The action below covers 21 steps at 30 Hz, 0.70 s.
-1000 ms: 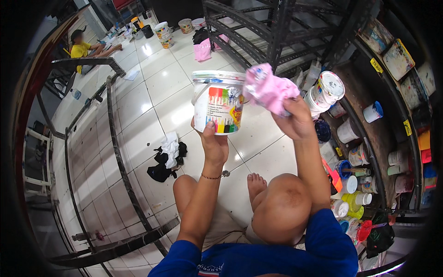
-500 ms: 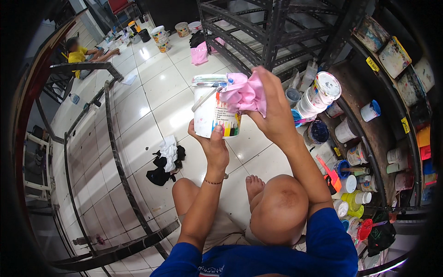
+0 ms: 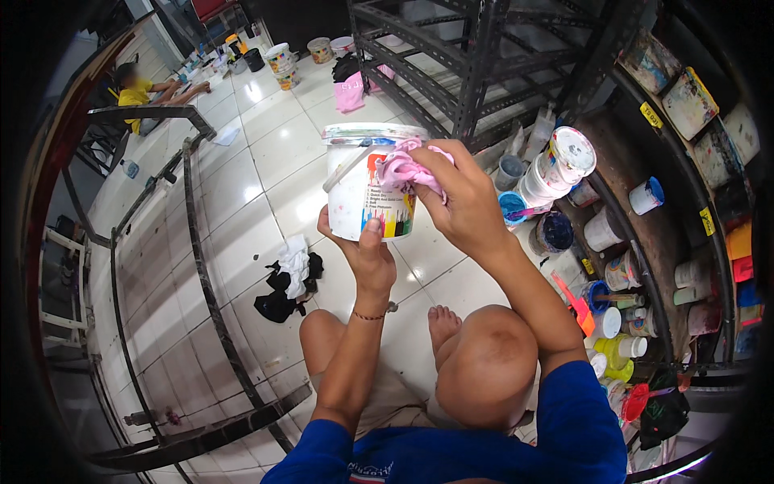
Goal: The person wipes the exterior of plastic buckets with pink and black cloths, rotating them to clean all sides.
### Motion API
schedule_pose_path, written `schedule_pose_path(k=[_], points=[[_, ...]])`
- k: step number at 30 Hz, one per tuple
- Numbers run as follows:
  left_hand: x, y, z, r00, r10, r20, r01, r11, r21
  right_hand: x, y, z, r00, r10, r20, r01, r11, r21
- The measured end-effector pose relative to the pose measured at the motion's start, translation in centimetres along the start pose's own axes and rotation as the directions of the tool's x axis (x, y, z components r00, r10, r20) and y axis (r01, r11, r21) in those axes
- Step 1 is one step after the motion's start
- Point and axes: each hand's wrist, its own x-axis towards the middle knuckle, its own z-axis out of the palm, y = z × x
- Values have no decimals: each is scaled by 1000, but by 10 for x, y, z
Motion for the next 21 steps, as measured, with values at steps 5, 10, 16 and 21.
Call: schedule_pose_path(k=[5,10,16,21], points=[[4,-3,-5,1000,-27,-11,26,999,-21,6,-6,-8,995,45,90,-54,994,98],[10,-6,-22,988,-150,48,155,978,-139,11,1,-17,929,135,345,-222,948,229],[9,-6,-27,971,-236,25,237,971,-41,-7,19,-23,897,313,313,-374,159,914],[4,0,-15,961,-275,20,276,959,-63,7,-2,-13,974,91,-206,13,891,454]])
